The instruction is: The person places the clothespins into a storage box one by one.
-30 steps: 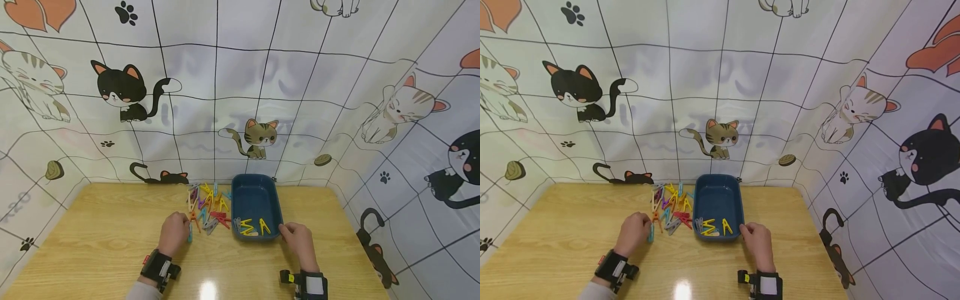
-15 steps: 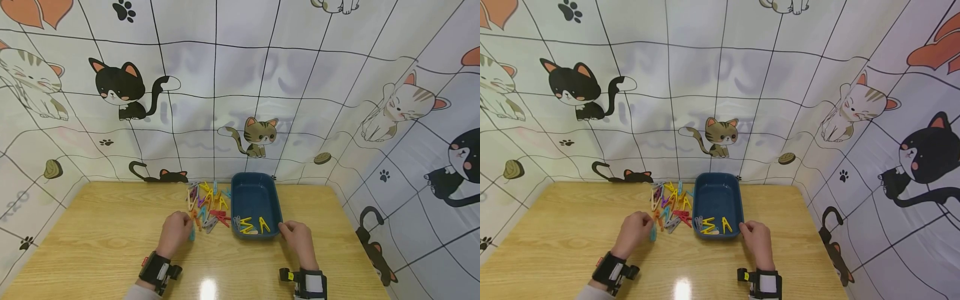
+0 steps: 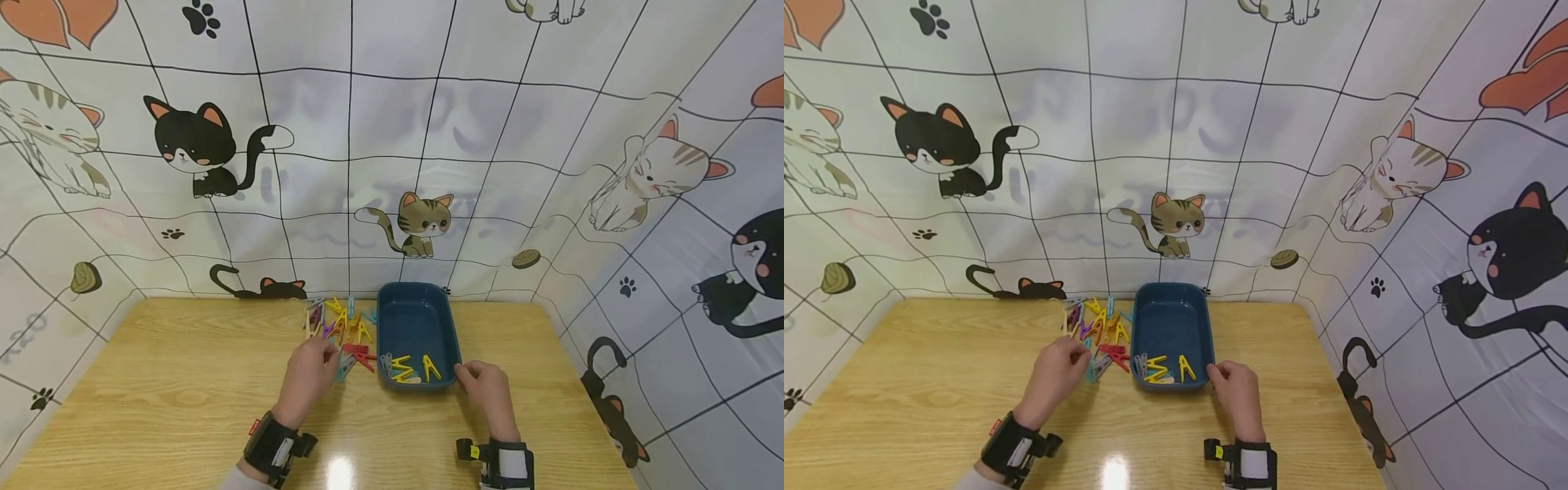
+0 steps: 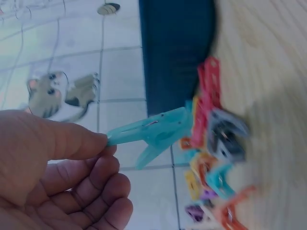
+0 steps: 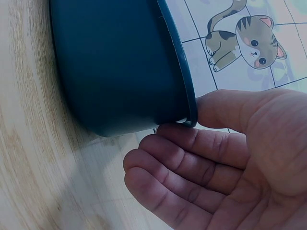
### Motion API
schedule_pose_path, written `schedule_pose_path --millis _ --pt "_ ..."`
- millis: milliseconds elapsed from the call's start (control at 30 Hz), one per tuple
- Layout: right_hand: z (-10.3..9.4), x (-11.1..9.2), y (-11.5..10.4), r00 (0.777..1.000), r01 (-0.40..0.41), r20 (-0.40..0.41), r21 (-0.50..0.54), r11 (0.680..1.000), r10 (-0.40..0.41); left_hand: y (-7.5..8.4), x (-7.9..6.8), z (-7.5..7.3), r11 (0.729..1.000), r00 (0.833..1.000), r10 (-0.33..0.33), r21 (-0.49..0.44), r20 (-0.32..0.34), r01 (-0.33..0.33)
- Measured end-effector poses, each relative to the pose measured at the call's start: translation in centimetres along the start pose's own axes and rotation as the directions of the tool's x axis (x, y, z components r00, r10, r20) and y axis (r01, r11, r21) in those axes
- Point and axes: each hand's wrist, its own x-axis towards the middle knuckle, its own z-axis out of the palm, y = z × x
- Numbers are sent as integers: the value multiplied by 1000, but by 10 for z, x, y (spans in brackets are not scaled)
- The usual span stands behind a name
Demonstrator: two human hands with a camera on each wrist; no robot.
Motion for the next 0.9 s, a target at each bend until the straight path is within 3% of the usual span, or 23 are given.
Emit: schedule_pose_path --millis 533,900 --pt "0 0 0 1000 0 0 7 1000 0 48 11 27 977 975 206 -41 -80 -209" --pt "0 -1 0 1000 -7 0 29 1000 7 59 11 48 978 980 198 -61 -28 -199"
